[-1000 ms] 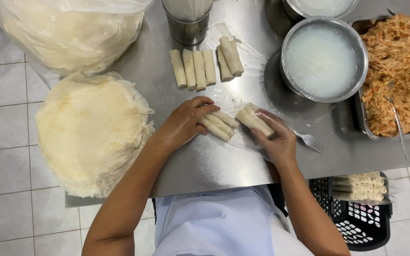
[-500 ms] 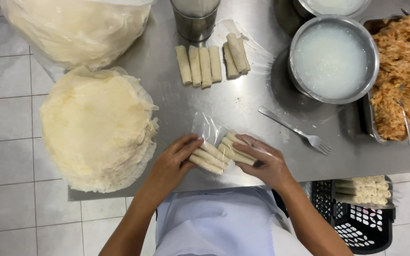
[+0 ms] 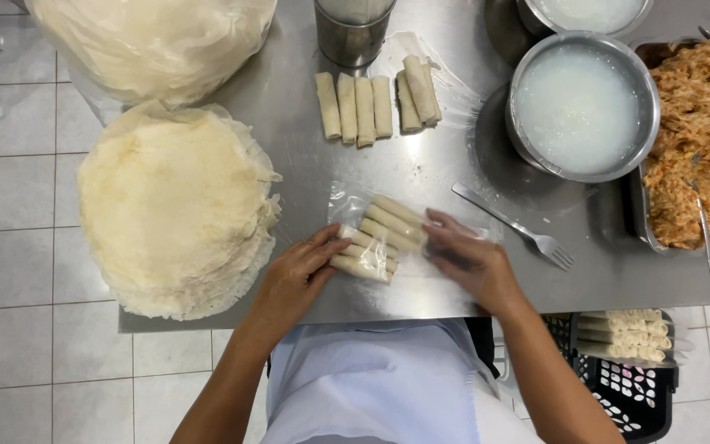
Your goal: The person places several spring rolls into a plastic bag, seals the bag with tape, and moves the bag to a basket.
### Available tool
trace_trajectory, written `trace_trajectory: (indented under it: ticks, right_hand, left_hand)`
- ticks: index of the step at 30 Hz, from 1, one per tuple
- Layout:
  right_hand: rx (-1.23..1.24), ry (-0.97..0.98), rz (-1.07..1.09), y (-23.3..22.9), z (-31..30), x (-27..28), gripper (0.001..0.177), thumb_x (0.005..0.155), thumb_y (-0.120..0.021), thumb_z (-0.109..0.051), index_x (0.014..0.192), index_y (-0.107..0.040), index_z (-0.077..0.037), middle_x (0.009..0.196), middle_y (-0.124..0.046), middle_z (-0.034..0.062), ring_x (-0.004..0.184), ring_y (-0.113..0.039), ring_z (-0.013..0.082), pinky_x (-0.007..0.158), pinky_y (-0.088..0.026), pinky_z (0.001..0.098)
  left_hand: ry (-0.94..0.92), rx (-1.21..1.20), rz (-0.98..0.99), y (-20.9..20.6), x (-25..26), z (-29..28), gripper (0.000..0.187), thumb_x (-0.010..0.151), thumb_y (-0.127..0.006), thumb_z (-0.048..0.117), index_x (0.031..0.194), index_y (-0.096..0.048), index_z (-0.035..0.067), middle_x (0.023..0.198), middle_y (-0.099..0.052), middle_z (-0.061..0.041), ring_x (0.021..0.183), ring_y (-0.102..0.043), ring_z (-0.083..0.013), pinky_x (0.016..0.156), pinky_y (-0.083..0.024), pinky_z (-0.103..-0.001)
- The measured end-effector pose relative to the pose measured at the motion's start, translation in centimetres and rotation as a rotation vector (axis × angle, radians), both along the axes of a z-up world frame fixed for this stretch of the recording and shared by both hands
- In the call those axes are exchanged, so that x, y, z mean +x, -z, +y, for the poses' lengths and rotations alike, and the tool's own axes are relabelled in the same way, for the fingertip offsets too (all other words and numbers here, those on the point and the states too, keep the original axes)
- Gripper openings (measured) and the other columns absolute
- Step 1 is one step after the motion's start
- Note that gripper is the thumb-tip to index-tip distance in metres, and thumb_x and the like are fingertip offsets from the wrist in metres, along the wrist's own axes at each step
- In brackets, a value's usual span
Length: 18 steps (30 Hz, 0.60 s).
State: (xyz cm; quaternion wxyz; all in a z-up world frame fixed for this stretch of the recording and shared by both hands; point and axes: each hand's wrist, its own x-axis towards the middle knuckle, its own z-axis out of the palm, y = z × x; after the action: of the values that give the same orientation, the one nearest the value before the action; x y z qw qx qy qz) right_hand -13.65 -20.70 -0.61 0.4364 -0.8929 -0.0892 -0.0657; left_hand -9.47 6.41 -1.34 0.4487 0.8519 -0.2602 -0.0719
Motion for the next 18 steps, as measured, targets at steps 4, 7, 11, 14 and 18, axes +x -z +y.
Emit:
trace_trajectory:
  ticks: [4, 7, 11, 14, 18]
  right_hand:
    - [0.675, 0.34, 0.442, -0.3, -0.6, 0.4, 0.031, 0.082, -0.055, 0.006, 0.112, -0.063, 0.002, 0.104, -0.068, 0.0173, 0.082, -0.067, 0.0207, 0.075, -0.056, 0.032]
    - [0.921, 0.019, 0.486, 0.6, -0.3, 0.1, 0.058, 0.075, -0.052, 0.016, 0.13, -0.047, 0.001, 0.127, -0.053, 0.0279, 0.118, -0.049, 0.0359, 0.091, -0.047, 0.047]
    - [1.147, 0.061, 0.51, 0.5, 0.5, 1.2, 0.05, 0.079, -0.054, 0.006, 0.128, -0.046, 0.006, 0.135, -0.047, 0.0227, 0.124, -0.043, 0.0346, 0.098, -0.041, 0.0512]
    - [1.202, 0.089, 0.6, 1.6, 1.0, 1.0, 0.056, 0.078, -0.052, 0.004, 0.133, -0.041, 0.006, 0.135, -0.046, 0.0242, 0.121, -0.049, 0.0363, 0.096, -0.043, 0.0539]
    - [1.238, 0.011, 0.563, 2.8, 1.6, 1.2, 0.043, 0.082, -0.05, 0.007, 0.125, -0.045, 0.008, 0.13, -0.047, 0.0231, 0.12, -0.046, 0.0367, 0.096, -0.041, 0.0545]
  left_hand:
    - [0.005, -0.012, 0.026, -0.8, 0.4, 0.1, 0.045, 0.078, -0.064, 0.002, 0.119, -0.062, 0.021, 0.122, -0.061, -0.006, 0.1, -0.063, -0.0261, 0.085, -0.051, -0.038]
    - [0.004, -0.017, 0.056, -2.4, 1.1, 0.2, 0.041, 0.078, -0.065, 0.002, 0.116, -0.064, 0.018, 0.116, -0.064, -0.009, 0.095, -0.064, -0.0288, 0.082, -0.052, -0.041]
    - [0.004, -0.006, 0.104, -5.2, 2.1, 0.9, 0.037, 0.078, -0.064, 0.004, 0.113, -0.065, 0.016, 0.111, -0.066, -0.01, 0.09, -0.066, -0.0303, 0.078, -0.053, -0.042]
    - [0.053, -0.024, 0.011, -5.3, 3.0, -0.1, 0.039, 0.078, -0.069, 0.023, 0.116, -0.063, 0.018, 0.115, -0.064, -0.009, 0.099, -0.062, -0.0288, 0.086, -0.049, -0.043]
    - [0.112, -0.148, -0.254, -2.2, 4.4, -7.0, 0.029, 0.091, -0.056, 0.025, 0.115, -0.061, 0.011, 0.112, -0.061, -0.015, 0.107, -0.059, -0.0315, 0.096, -0.041, -0.045]
